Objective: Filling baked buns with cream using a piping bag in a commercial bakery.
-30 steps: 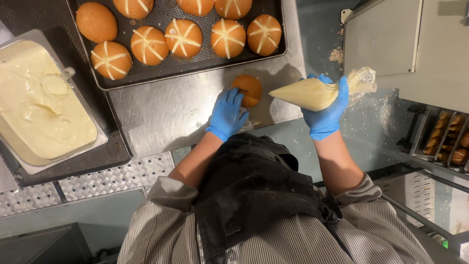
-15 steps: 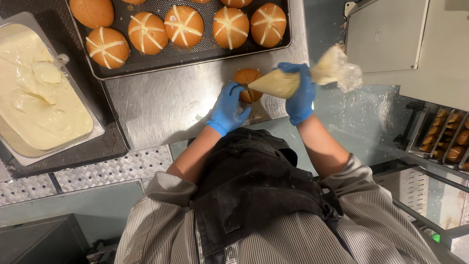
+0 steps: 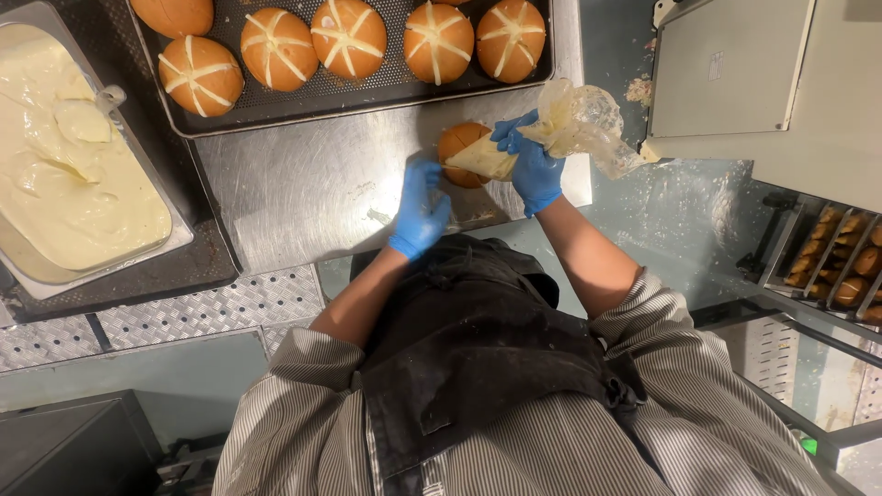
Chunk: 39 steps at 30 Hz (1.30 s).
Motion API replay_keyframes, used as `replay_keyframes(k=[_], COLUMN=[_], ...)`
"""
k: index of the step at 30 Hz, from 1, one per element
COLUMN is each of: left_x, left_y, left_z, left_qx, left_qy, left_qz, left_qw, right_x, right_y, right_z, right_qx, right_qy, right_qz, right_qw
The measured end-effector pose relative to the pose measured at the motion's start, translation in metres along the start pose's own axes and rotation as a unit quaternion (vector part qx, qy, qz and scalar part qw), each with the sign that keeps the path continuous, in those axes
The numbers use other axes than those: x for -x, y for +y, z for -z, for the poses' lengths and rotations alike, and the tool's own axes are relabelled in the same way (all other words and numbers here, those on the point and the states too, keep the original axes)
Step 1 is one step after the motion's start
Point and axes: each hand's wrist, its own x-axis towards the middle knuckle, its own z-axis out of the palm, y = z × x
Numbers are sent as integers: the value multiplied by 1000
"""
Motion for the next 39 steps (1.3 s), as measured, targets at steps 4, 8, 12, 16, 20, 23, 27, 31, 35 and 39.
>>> replay_keyframes(k=[4,8,12,16,20,23,27,31,35,39], left_x=[-37,-67,-63,-44,-31,-21,-28,-57,-69,-59], left_y=[31,56,52,43,44,35,34,54,50,51], left_z=[24,38,37,25,11,4,8,18,17,16], left_qx=[-95,-257,-331,-319,-259,-206,-233,-292,-318,-302], left_qy=[8,-110,-178,-177,-157,-136,-118,-130,-190,-194], left_qz=[-46,-133,-118,-98,-67,-39,4,-84,-127,-105], left_qw=[994,951,919,926,951,968,965,944,920,927], right_x=[0,5,12,20,27,29,27,21,22,24], right_y=[1,4,1,26,42,52,38,15,10,17], right_z=[-1,14,26,37,44,52,51,55,66,59], right_qx=[14,79,193,155,61,66,196,231,265,226], right_qy=[5,7,45,58,53,52,56,59,57,88], right_qz=[-6,11,-29,-16,18,24,16,21,31,27], right_qw=[1000,997,980,986,997,996,979,971,962,970])
